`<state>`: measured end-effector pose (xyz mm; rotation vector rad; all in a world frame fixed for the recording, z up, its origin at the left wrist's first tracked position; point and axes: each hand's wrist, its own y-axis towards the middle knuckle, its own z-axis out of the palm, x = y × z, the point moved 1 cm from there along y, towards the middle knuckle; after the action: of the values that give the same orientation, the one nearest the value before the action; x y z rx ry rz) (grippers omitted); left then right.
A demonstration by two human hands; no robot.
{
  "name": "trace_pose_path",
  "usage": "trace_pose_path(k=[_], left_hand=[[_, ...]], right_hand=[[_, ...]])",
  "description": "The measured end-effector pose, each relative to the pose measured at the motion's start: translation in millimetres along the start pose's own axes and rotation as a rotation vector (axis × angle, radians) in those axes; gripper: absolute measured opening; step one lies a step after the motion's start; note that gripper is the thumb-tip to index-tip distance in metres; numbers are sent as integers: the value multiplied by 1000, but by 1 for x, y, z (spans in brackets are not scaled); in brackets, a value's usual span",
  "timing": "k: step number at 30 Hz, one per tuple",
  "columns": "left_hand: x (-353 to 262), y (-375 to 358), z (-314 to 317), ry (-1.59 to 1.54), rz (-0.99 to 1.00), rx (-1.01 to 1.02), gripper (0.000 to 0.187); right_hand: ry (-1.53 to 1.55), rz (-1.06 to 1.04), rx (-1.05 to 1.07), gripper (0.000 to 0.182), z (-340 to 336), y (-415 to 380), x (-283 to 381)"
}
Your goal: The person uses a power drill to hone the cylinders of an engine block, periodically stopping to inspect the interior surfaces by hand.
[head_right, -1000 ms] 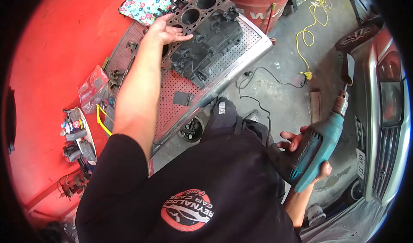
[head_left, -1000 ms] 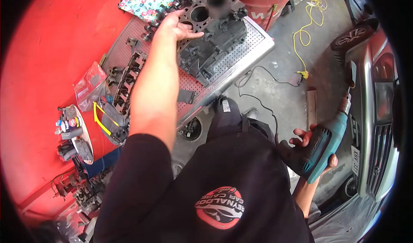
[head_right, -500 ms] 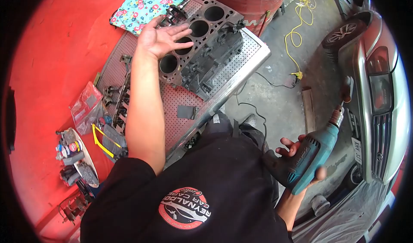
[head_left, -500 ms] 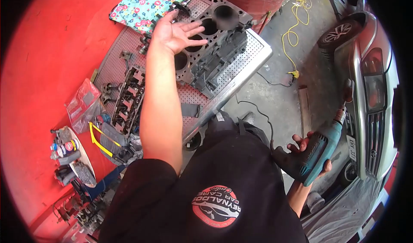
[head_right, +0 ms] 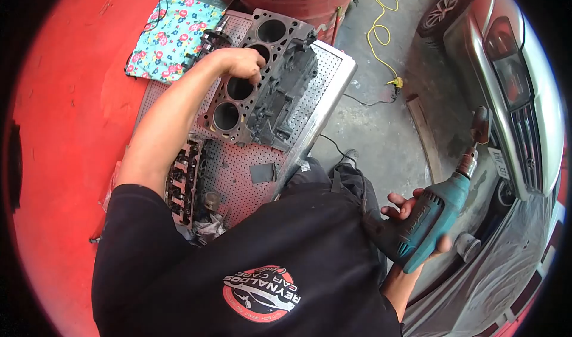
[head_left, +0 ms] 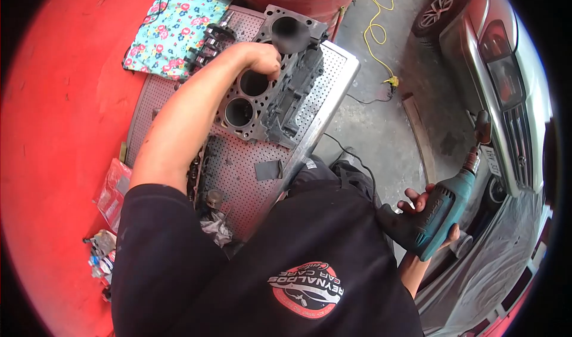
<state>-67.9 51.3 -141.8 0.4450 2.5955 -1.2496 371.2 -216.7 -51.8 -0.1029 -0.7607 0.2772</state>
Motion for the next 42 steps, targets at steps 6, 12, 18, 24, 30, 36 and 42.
trace_pose_path(k=[6,12,18,24,30,36,42], left_hand=[[20,-8,1,-124,57,-19,71],[3,-32,-15,-188,-39,36,63],[21,-24,11,504,107,-114,54],[44,-14,4,937,343,-134,30],[31,-14,7,662,213,-156,28],[12,-2,6,-415,107,-327,27],[11,-72,74,20,-232,-272,43]], right_hand=[[53,-43,-48,100,0,-3,-3],[24,-54,-97,101,1,-2,-2],[23,-38,-115,102,7,3,-6],[40,-43,-119,101,11,3,-10],[43,-28,-120,102,5,4,-11],[13,-16,-95,104,-7,12,-1],[26,77,-2,103,-33,50,28]])
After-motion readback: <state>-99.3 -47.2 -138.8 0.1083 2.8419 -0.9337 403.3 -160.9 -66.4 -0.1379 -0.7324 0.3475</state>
